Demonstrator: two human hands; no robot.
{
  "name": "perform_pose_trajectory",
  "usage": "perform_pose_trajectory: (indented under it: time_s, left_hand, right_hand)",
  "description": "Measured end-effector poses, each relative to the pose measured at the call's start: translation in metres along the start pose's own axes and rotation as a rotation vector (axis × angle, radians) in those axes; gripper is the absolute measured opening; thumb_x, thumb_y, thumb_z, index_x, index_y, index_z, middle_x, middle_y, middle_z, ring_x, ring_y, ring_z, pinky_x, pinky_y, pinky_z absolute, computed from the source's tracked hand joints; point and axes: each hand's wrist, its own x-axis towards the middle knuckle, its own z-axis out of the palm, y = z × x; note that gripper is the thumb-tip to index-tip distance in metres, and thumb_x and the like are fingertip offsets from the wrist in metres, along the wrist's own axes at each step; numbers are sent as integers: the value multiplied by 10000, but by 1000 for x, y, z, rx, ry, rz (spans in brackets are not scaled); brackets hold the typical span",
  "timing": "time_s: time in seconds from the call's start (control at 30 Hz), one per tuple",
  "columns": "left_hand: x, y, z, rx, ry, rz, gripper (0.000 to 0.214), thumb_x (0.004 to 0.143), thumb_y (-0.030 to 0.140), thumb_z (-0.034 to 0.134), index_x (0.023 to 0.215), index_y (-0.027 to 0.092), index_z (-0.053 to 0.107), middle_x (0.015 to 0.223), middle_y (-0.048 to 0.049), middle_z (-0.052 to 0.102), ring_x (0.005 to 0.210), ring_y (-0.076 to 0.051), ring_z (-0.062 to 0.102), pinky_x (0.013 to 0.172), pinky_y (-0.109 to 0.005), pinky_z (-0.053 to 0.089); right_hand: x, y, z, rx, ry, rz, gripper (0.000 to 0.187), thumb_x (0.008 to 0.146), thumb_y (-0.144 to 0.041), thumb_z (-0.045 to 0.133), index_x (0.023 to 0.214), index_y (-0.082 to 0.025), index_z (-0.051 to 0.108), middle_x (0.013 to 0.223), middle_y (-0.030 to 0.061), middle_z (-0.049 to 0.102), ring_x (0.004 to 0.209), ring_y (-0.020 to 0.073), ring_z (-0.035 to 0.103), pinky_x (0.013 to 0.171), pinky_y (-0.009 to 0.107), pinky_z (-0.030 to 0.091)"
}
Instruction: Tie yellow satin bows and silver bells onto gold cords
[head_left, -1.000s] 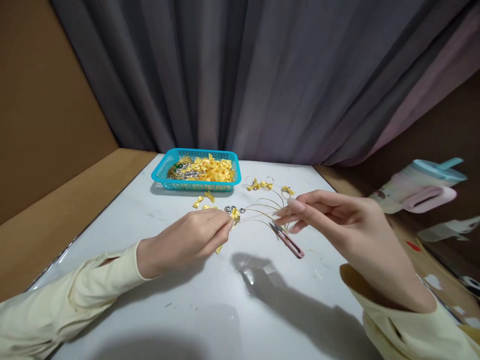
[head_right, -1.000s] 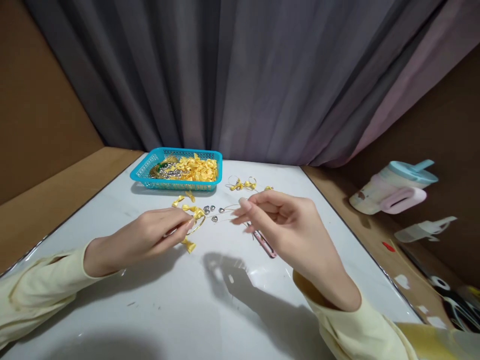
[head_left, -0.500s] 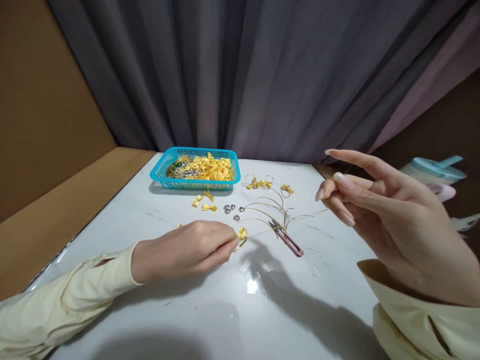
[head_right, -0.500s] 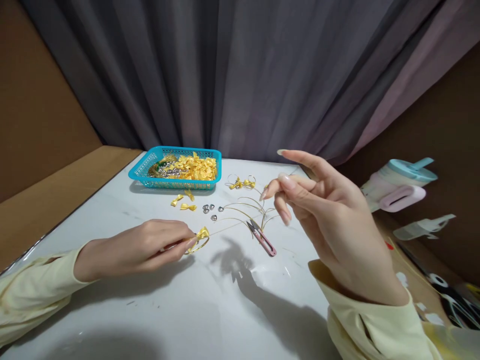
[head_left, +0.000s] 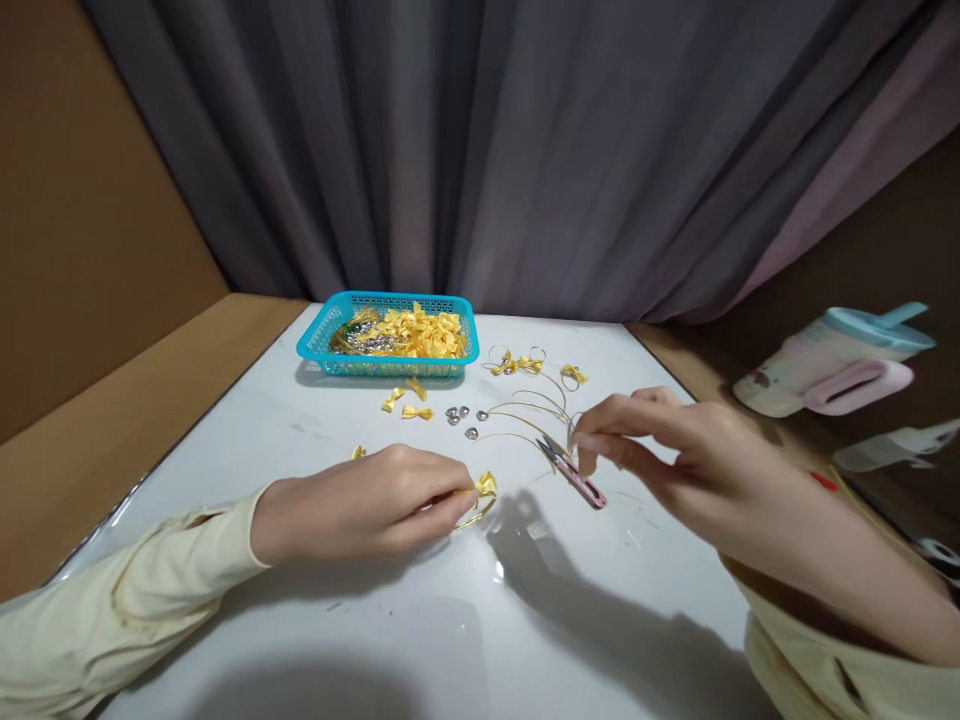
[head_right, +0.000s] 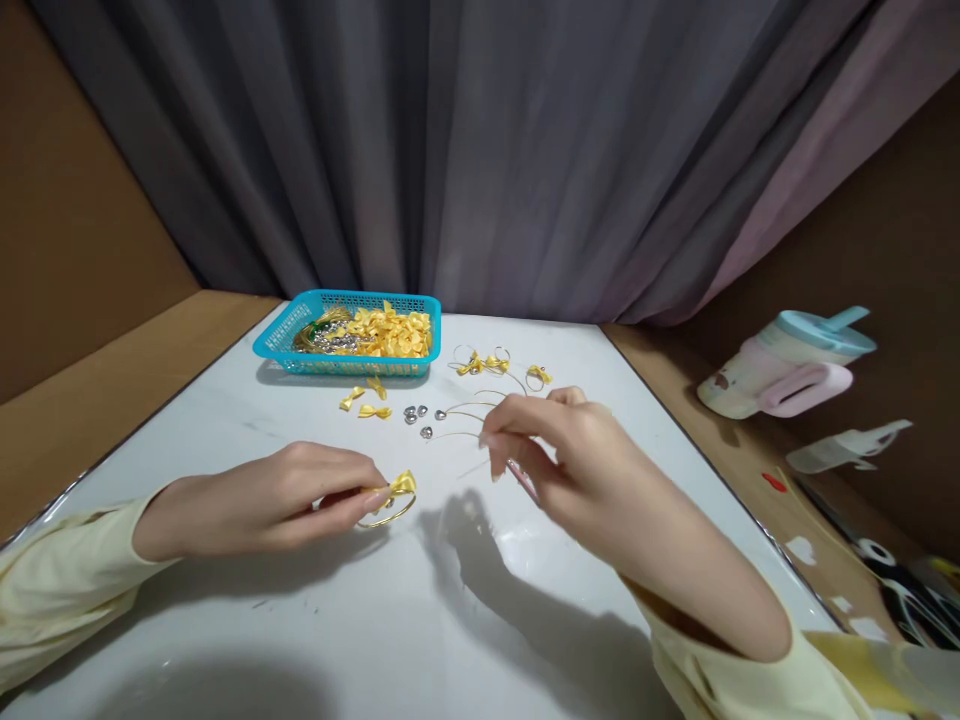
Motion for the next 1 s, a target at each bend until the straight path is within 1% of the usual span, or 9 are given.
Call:
perform_pose_trajectory:
  time_s: [0.03,0.1,0.17,0.27,0.43,0.7,1.0]
  left_hand:
    - [0,0,0,0,-8,2,265,930,196,333,754,151,527,631,11,493,533,-96,412,522,-222,331]
    - [0,1,1,3,-21,5,270,934,211,327,765,152,529,634,11,491,534,-98,414,521,-222,330]
    - [0,1,2,4,-28,6,266,935,211,326,774,151,530,640,10,491,540,-99,420,524,-221,331]
    - [0,2,3,1,-32,3,253,929,196,334,765,152,521,642,12,489,545,-96,423,528,-215,334]
    - [1,2,3,5,-26,11,259,926,193,336,728,158,498,627,20,477,529,-93,409,514,-216,323]
    - [0,3,3,-1,-53,31,264,929,194,319,746,154,504,637,13,484,538,-96,412,525,-211,333]
    - [0,3,3,12,-36,63,258,923,177,329,730,159,499,635,15,474,540,-102,407,529,-216,347]
  right_hand:
    - [0,-2,4,-60,5,-57,188,848,-134,423,715,-203,536,682,19,628,613,148,542,687,334,359]
    - [0,-7,13,-135,48,-126,205,831,-66,409,739,-197,537,670,8,602,613,137,518,724,342,327]
    - [0,-12,22,-156,95,-172,226,811,-16,399,760,-192,531,673,2,588,636,133,507,731,333,298]
    - [1,-16,33,-158,113,-203,235,800,13,393,754,-185,511,679,0,586,666,134,503,712,316,268]
    - [3,-18,43,-183,149,-198,205,792,16,415,752,-171,489,683,4,557,665,135,479,686,300,246]
    - [5,-20,50,-142,134,-170,206,753,29,404,741,-167,464,681,5,550,646,135,455,674,294,230]
    - [7,-21,52,-97,35,-101,200,742,10,378,754,-161,481,696,17,534,640,139,427,700,304,243]
